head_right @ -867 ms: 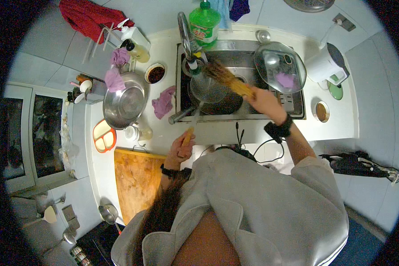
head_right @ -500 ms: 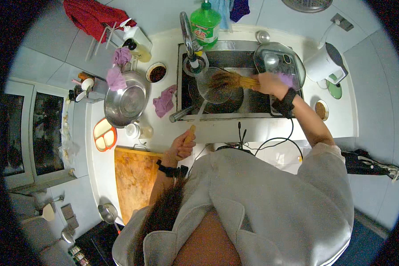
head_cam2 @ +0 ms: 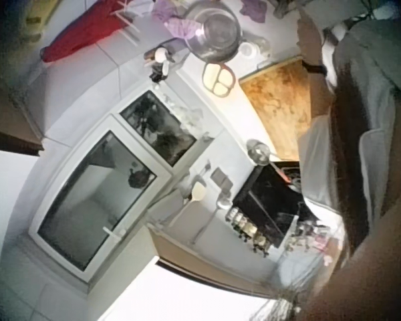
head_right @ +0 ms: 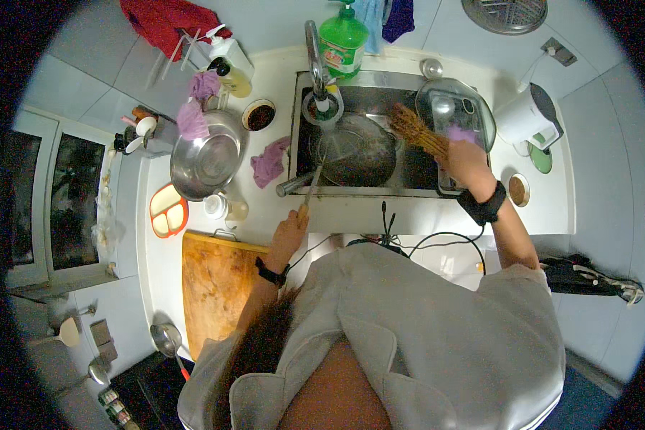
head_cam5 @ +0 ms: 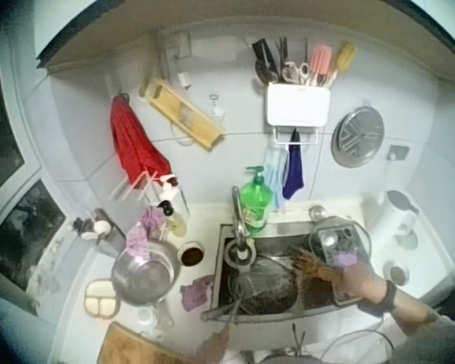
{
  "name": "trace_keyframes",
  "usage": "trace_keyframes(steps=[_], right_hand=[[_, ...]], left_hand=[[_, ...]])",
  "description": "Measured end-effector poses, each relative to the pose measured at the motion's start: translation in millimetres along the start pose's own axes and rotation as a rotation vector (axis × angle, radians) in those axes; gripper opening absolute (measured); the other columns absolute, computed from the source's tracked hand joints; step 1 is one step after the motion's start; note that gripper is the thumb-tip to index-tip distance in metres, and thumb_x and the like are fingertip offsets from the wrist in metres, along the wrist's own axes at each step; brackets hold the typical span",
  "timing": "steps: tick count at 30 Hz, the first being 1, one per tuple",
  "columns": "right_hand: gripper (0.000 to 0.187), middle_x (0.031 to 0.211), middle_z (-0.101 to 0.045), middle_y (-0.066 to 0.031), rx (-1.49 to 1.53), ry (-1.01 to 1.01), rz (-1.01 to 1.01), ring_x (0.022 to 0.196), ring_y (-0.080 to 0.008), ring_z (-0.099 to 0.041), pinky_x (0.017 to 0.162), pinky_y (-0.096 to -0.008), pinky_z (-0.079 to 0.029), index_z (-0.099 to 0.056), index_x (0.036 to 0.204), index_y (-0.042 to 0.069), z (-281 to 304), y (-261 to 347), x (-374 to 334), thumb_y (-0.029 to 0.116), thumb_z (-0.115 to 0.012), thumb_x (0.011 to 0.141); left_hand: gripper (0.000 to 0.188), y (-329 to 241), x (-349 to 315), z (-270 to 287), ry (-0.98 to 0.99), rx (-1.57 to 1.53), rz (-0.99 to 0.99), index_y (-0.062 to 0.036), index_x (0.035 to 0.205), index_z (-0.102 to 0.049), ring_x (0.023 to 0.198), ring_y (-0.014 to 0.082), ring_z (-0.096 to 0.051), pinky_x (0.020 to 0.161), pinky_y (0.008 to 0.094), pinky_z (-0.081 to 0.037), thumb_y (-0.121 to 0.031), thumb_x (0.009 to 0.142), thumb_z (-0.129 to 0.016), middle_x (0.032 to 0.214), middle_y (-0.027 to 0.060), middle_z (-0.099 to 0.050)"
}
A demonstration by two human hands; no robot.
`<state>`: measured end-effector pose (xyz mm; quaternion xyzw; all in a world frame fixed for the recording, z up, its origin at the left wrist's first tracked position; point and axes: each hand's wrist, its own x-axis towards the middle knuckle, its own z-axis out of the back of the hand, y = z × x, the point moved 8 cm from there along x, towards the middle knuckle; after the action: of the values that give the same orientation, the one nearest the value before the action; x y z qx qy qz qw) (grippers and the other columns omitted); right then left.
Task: The person adds garnishes to a plate of spaghetti and sausage, delivers the meal to a person at a table, and then returns to the kitchen sink to wash a wok using a bamboo brush and detergent.
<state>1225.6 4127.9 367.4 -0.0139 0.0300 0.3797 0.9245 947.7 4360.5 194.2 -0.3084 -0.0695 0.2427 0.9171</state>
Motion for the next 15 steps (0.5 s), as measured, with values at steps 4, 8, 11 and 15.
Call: trace_keyframes(steps=[4,8,11,15], right_hand=[[0.045,0.061,-0.055,-0.0171,0.183,0.027,0.055,0.058,-0.0319,-0.055,0.054,-0.0408,-0.045,-0.046,0.116,0.015,-2.9,24.0,-2.0,0.036,-0.053,0.077],[0.047,0.061,-0.055,-0.0154,0.373,0.132,0.075,0.057,-0.0309,-0.054,0.053,-0.0374,-0.042,-0.042,0.119,0.021,-38.7,40.2,-0.5,0.034,-0.054,0.076],[0.044,0.063,-0.056,-0.0163,0.197,0.086,0.019,0.057,-0.0324,-0.054,0.052,-0.0386,-0.042,-0.044,0.116,0.017,-77.8,10.4,17.8,0.033,-0.054,0.076],[0.041,0.067,-0.058,-0.0179,0.235,0.125,0.015,0.06,-0.0343,-0.057,0.052,-0.0413,-0.044,-0.048,0.109,0.007,-103.8,-16.3,16.2,0.031,-0.053,0.076]], left_hand=[[0.027,-30.1,0.8,26.8,0.046,0.32,-0.002,-0.0056,0.078,-0.041,0.046,0.0312,-0.053,0.04,0.0406,-0.043,-0.032,0.082,-0.044,0.051,0.0133,-0.053],[0.027,-44.8,4.5,38.3,0.041,0.296,-0.041,-0.0053,0.079,-0.041,0.047,0.0307,-0.054,0.042,0.0411,-0.043,-0.031,0.082,-0.045,0.05,0.0121,-0.052],[0.025,-38.5,1.4,49.6,0.071,0.238,0.018,-0.0059,0.081,-0.041,0.05,0.0313,-0.054,0.043,0.041,-0.042,-0.031,0.081,-0.046,0.051,0.013,-0.052],[0.022,-42.0,-20.4,93.3,0.218,0.123,0.091,-0.0051,0.091,-0.039,0.058,0.0355,-0.054,0.05,0.0451,-0.04,-0.02,0.079,-0.049,0.062,0.0183,-0.054]])
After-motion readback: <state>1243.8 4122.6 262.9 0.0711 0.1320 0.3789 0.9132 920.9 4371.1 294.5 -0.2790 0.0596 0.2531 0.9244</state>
